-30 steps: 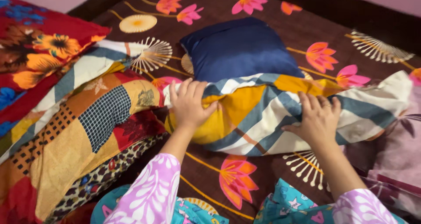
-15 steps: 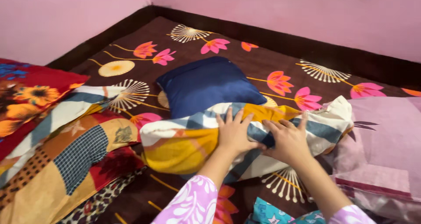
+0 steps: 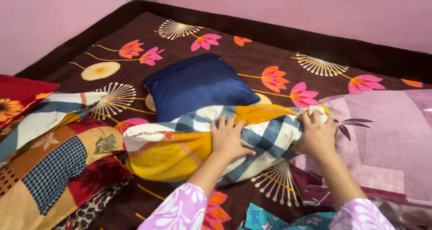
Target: The person puts a blue floral pillowcase on a pillow, followed by a yellow and white checkered pillowcase on another pillow. They smooth the fabric and adjust the corners to fit the pillows properly.
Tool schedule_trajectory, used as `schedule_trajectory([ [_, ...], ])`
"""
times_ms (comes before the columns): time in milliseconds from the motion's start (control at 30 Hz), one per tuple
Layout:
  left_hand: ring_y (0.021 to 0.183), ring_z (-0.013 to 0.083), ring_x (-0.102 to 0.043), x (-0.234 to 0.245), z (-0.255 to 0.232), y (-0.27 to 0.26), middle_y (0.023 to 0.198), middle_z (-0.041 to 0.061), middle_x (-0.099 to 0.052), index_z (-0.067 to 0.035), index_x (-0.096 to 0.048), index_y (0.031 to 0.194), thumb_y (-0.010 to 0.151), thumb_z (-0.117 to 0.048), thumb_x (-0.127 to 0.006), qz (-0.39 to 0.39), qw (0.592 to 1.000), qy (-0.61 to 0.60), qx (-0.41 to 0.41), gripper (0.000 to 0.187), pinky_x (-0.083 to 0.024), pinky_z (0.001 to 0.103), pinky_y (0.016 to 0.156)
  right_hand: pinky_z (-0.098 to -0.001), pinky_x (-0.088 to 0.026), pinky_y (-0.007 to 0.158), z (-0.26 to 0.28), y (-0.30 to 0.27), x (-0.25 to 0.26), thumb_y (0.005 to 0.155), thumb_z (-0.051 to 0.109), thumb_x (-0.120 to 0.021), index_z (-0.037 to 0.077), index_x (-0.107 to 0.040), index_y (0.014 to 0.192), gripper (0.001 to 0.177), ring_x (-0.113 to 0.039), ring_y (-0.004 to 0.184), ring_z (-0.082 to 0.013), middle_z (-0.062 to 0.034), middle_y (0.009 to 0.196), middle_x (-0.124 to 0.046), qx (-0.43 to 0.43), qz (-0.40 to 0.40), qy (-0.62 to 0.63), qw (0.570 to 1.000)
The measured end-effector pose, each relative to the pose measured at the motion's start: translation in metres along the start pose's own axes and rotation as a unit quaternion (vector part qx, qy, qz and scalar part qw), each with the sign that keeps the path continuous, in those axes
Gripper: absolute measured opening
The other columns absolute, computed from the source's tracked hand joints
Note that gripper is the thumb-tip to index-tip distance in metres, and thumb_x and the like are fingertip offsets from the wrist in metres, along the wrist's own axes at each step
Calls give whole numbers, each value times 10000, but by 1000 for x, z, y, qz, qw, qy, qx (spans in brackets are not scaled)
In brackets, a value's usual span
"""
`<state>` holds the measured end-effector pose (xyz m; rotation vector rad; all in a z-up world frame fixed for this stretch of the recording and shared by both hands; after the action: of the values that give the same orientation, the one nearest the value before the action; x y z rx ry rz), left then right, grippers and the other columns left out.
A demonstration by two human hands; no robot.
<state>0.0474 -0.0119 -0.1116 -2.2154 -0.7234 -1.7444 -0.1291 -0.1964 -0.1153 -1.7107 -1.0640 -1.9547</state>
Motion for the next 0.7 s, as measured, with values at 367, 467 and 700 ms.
schedule_trajectory([
  [367,1431,417,-346,57,65,1,1549,167,-390,-213,-300,1555,346,-707,-956,130,979,141,75,1462,-211,701,1123,-561,-415,1066,-10,-32,-37,361,485,-979,211,-553,1339,1101,-468,1266,-453,-121,1273,-553,-37,-15,48,998],
  [467,1311,355,-563,41,87,-17,1440,165,-550,-154,-308,1565,341,-656,-970,214,967,94,98,1479,-415,563,1092,-647,-337,1091,-8,-36,-32,359,509,-973,216,-550,1342,1109,-403,1335,-484,-121,1342,-526,-47,-29,50,997],
  [700,1003,315,-727,-5,64,-43,1017,163,-744,-59,-660,1115,621,-266,-896,92,984,152,0,585,-568,410,876,-812,-100,1113,13,-56,28,481,442,-902,223,-557,1373,981,-255,1517,-453,-62,1535,-460,-13,-147,12,989],
])
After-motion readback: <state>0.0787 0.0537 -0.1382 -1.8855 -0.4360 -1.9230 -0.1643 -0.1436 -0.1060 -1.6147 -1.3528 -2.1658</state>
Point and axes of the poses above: each hand's wrist, its own y-axis towards the middle knuckle, its own x-axis out of the back of the hand, z = x × y, the point moved 9 cm from there along y, towards the middle knuckle
